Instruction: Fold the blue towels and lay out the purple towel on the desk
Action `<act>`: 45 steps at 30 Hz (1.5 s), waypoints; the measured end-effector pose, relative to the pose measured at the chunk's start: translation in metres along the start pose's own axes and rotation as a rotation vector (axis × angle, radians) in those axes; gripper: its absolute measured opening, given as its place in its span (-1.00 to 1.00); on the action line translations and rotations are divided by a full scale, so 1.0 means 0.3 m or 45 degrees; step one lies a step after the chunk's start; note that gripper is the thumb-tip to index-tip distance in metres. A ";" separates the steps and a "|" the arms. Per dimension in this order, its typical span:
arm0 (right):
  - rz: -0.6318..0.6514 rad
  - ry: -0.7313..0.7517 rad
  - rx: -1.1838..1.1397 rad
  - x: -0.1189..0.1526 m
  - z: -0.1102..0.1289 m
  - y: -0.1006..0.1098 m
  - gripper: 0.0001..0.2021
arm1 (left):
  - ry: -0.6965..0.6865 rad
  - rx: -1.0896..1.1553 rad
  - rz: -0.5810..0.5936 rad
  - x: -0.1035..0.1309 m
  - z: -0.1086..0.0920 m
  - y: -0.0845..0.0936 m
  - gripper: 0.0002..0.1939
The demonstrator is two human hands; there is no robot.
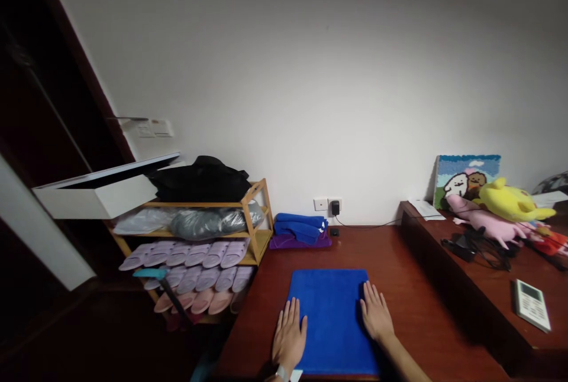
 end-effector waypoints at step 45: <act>-0.016 -0.024 -0.060 -0.145 0.007 0.020 -0.32 | 0.030 -0.025 0.019 -0.241 0.025 0.033 -0.36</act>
Point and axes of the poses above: each hand's wrist, its own x-axis away from the middle knuckle, its own y-axis out of the back of the hand, z = x × y, the point moved 8 cm from there along -x, towards the middle knuckle, and after that the axes turned 10 degrees about z, right-handed, at the moved point
